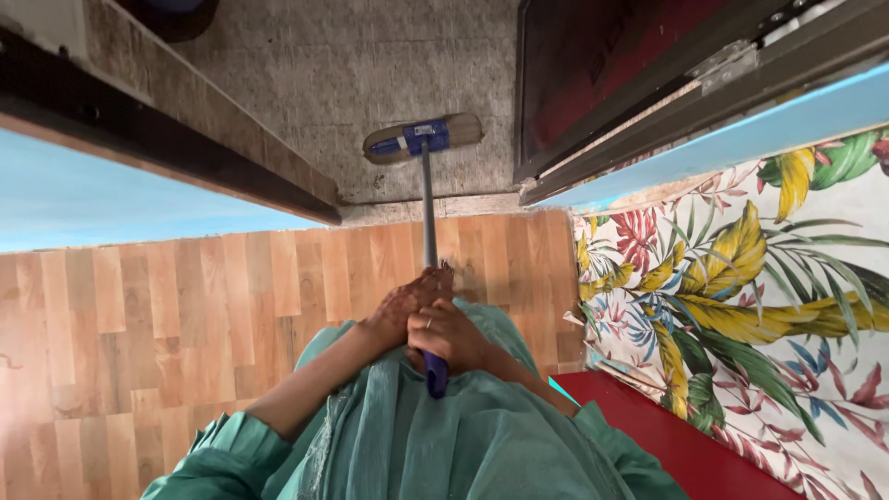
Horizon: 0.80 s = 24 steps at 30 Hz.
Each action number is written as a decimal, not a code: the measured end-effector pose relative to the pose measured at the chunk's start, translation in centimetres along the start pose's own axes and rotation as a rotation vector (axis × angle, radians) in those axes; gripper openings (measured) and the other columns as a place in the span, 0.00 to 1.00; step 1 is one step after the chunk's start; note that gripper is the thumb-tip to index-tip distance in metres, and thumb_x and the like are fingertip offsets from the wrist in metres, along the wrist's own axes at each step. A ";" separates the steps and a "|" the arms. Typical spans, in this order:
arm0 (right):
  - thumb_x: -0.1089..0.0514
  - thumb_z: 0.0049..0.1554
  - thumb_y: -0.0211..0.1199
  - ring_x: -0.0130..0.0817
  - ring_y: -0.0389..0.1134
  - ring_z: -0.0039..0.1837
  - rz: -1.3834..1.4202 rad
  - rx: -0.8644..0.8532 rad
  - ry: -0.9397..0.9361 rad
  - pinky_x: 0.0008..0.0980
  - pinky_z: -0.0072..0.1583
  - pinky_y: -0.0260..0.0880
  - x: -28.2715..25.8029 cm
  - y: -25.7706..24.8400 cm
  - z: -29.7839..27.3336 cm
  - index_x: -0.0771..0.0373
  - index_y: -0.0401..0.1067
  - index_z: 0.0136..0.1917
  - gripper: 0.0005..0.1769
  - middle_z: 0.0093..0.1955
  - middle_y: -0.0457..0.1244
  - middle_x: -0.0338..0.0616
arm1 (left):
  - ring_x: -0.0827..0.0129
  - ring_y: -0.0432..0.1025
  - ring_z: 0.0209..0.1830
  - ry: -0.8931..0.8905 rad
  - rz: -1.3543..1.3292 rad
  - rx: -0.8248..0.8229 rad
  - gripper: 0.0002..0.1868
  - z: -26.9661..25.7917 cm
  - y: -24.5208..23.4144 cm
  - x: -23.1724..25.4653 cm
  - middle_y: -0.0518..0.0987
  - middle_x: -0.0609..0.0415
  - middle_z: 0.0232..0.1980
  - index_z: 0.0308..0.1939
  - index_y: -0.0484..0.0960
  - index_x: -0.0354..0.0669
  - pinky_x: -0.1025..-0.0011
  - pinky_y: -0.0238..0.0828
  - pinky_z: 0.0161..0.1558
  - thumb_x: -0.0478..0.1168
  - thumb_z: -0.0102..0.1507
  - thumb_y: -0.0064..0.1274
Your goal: The person mops the floor in a room and a bathroom using a flat mop, cleaning around a toilet and a bucket.
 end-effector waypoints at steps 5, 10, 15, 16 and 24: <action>0.59 0.54 0.68 0.45 0.64 0.50 0.006 0.011 0.073 0.45 0.53 0.58 4.7 -1.7 4.0 0.59 0.67 0.41 0.09 0.45 0.61 0.45 | 0.57 0.60 0.72 0.155 0.150 -0.001 0.24 4.6 -3.8 -4.2 0.72 0.50 0.64 0.59 0.77 0.48 0.61 0.51 0.74 0.45 0.58 0.51; 0.61 0.53 0.67 0.51 0.64 0.53 0.065 0.111 0.035 0.48 0.55 0.63 10.8 -2.0 8.8 0.63 0.65 0.41 0.11 0.47 0.61 0.51 | 0.60 0.60 0.66 0.366 1.280 -0.392 0.15 11.5 -4.4 -12.2 0.72 0.56 0.53 0.47 0.77 0.46 0.53 0.40 0.79 0.48 0.60 0.50; 0.62 0.53 0.66 0.50 0.64 0.51 0.057 0.000 0.070 0.46 0.51 0.65 11.4 0.6 7.2 0.63 0.65 0.40 0.09 0.46 0.61 0.51 | 0.57 0.62 0.70 0.220 0.553 0.076 0.14 12.5 -2.2 -16.5 0.70 0.54 0.60 0.46 0.77 0.51 0.65 0.55 0.72 0.42 0.55 0.53; 0.62 0.50 0.66 0.51 0.64 0.50 0.040 -0.011 0.040 0.46 0.51 0.65 10.7 0.9 6.3 0.62 0.65 0.39 0.09 0.45 0.61 0.50 | 0.57 0.62 0.70 0.169 0.430 0.062 0.14 11.8 -1.6 -16.2 0.70 0.54 0.61 0.46 0.77 0.51 0.65 0.56 0.71 0.42 0.55 0.53; 0.54 0.56 0.67 0.51 0.65 0.50 -0.053 -0.104 0.067 0.49 0.53 0.66 4.3 2.4 4.4 0.61 0.68 0.41 0.11 0.46 0.61 0.50 | 0.55 0.60 0.76 0.034 0.135 0.047 0.14 2.2 -3.3 -7.5 0.69 0.53 0.67 0.48 0.77 0.50 0.61 0.66 0.64 0.38 0.57 0.56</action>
Point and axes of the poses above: each hand's wrist, its own z-axis towards the middle knuckle, its own y-axis out of the palm, x = y × z, the point moved 4 cm from there along z, towards the middle knuckle
